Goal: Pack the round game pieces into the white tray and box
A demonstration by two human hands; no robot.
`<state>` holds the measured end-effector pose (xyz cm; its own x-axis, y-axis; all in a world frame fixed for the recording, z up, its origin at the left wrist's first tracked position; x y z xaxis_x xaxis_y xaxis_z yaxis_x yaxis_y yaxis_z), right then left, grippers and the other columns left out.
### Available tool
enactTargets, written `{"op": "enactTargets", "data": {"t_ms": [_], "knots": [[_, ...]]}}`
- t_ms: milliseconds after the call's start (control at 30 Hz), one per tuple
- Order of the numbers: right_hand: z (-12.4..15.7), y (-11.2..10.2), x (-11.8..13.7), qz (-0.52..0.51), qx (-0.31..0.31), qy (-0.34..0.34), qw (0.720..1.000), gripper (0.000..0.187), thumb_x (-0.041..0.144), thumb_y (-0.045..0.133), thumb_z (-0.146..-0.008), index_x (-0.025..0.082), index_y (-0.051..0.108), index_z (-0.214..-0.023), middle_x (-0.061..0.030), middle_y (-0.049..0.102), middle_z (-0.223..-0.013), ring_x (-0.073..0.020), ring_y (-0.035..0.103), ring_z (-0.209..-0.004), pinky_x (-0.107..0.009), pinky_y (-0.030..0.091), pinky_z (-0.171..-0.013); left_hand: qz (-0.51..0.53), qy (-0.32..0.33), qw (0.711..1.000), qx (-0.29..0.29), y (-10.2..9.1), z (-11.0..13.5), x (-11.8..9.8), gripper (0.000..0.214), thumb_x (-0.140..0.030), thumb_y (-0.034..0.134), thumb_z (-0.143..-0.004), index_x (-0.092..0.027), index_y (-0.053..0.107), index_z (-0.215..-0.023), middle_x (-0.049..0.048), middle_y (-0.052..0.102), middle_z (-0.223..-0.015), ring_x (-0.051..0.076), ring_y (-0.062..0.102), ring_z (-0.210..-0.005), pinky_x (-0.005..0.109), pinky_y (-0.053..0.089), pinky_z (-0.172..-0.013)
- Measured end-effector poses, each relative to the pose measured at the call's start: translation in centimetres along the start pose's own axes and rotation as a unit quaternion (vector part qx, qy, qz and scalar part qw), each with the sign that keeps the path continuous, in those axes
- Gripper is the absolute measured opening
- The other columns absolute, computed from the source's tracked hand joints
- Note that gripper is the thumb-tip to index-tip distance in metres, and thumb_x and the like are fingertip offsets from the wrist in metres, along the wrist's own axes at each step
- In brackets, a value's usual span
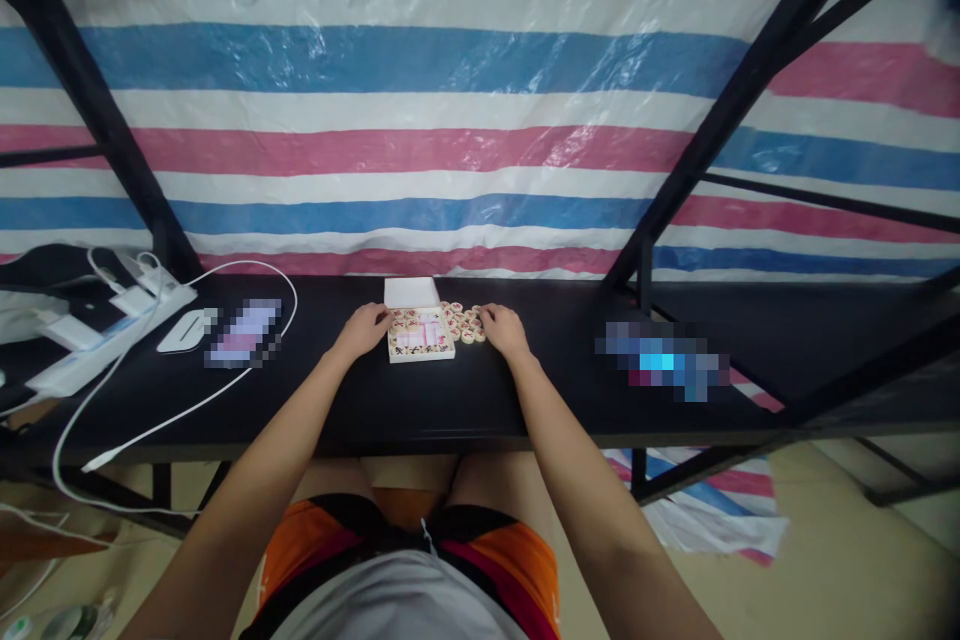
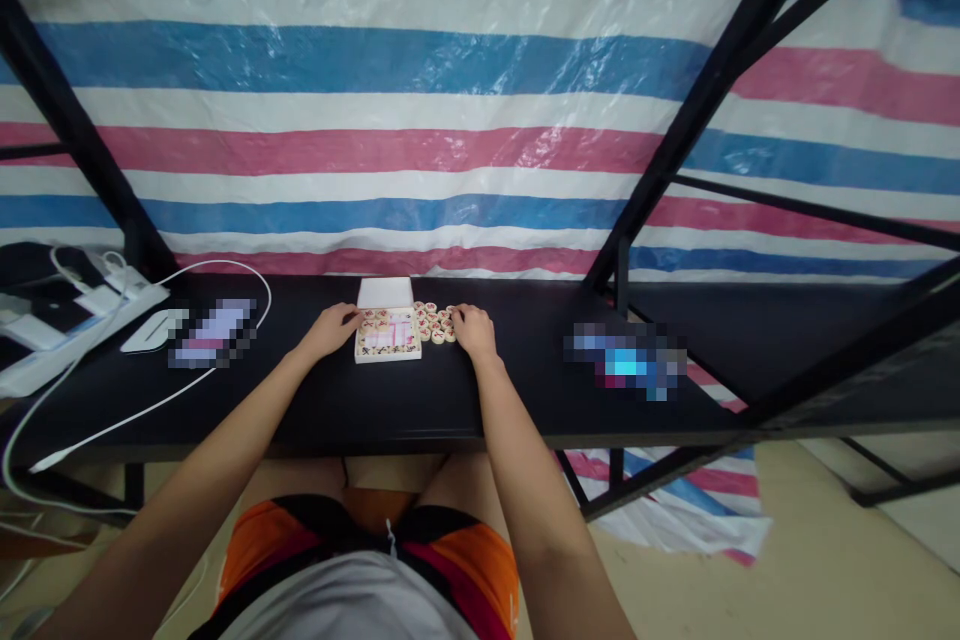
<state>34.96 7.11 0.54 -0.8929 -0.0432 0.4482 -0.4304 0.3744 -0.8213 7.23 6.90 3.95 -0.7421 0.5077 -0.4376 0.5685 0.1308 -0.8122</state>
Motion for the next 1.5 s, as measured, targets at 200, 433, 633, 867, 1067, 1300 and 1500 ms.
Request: {"op": "enactTargets", "data": {"t_ms": [200,433,633,867,1067,1300,1500], "knots": [[0.01,0.02,0.08,-0.005,0.0,-0.003,1.0,0.032,0.025,0.039,-0.09,0.02,0.068,-0.1,-0.0085,0.067,-0.106,-0.02,0.06,-0.101,-0.031,0.043,-0.09,0.007,-0.003,1.0,-0.001,-0.14,0.07,-0.14,0.026,-0.034,0.046,-0.087,-0.018,0.066,-0.081,0.0062,0.062,-0.078,0.021,0.058,-0.075,0.032,0.044,-0.072],[0.05,0.09,0.06,-0.016,0.008,-0.003,1.0,0.033,0.022,0.037,-0.09,0.021,0.068,-0.101,-0.0065,0.067,-0.107,-0.0194,0.06,-0.101,-0.03,0.043,-0.09,0.011,-0.004,1.0,-0.002,-0.02,0.02,0.12,0.027,-0.036,0.047,-0.086,-0.019,0.066,-0.081,0.0061,0.062,-0.079,0.021,0.059,-0.076,0.032,0.043,-0.072],[0.09,0.12,-0.06,-0.017,0.015,0.013,1.0,0.033,0.023,0.037,-0.09,0.02,0.067,-0.104,-0.0068,0.066,-0.11,-0.0191,0.058,-0.104,-0.029,0.041,-0.092,0.01,-0.016,1.0,0.014,0.16,0.03,0.22,0.029,-0.038,0.045,-0.087,-0.018,0.066,-0.084,0.0062,0.062,-0.081,0.02,0.058,-0.076,0.031,0.042,-0.072],[0.15,0.13,0.03,-0.013,0.03,0.018,0.999,0.034,0.025,0.036,-0.091,0.021,0.067,-0.106,-0.0062,0.066,-0.112,-0.0188,0.058,-0.106,-0.027,0.04,-0.093,0.009,-0.028,0.999,0.024,0.1,0.13,0.12,0.031,-0.039,0.044,-0.087,-0.018,0.066,-0.084,0.0064,0.061,-0.082,0.02,0.057,-0.077,0.03,0.042,-0.073],[0.19,0.15,0.0,-0.017,0.026,0.017,0.999,0.034,0.025,0.036,-0.091,0.022,0.067,-0.106,-0.0062,0.066,-0.111,-0.0184,0.058,-0.106,-0.028,0.041,-0.092,0.014,-0.027,0.999,0.019,0.02,0.12,0.03,0.029,-0.037,0.046,-0.086,-0.017,0.067,-0.085,0.0063,0.061,-0.082,0.02,0.058,-0.077,0.03,0.042,-0.073],[-0.11,0.51,-0.25,-0.015,0.025,0.008,1.0,0.036,0.022,0.035,-0.09,0.021,0.067,-0.105,-0.0056,0.065,-0.113,-0.0191,0.057,-0.107,-0.029,0.04,-0.095,-0.003,-0.024,1.0,0.018,0.04,0.08,-0.05,0.032,-0.038,0.044,-0.087,-0.018,0.068,-0.081,0.0053,0.056,-0.078,0.018,0.056,-0.072,0.029,0.041,-0.068],[-0.2,0.7,-0.46,-0.022,0.028,0.002,0.999,0.04,0.016,0.033,-0.087,0.022,0.066,-0.109,-0.004,0.065,-0.115,-0.0185,0.057,-0.11,-0.03,0.04,-0.098,0.008,-0.02,0.999,0.025,0.26,0.06,0.01,0.032,-0.038,0.044,-0.087,-0.018,0.069,-0.081,0.0047,0.055,-0.077,0.018,0.056,-0.072,0.028,0.041,-0.069]]}}
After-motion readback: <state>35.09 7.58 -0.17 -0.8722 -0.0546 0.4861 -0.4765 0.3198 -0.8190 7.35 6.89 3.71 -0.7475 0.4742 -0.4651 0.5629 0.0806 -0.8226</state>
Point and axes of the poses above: each hand's wrist, its own z-axis away from the middle knuckle, its own y-axis out of the palm, x = y × z, the point moved 9 cm from there along -z, towards the middle knuckle
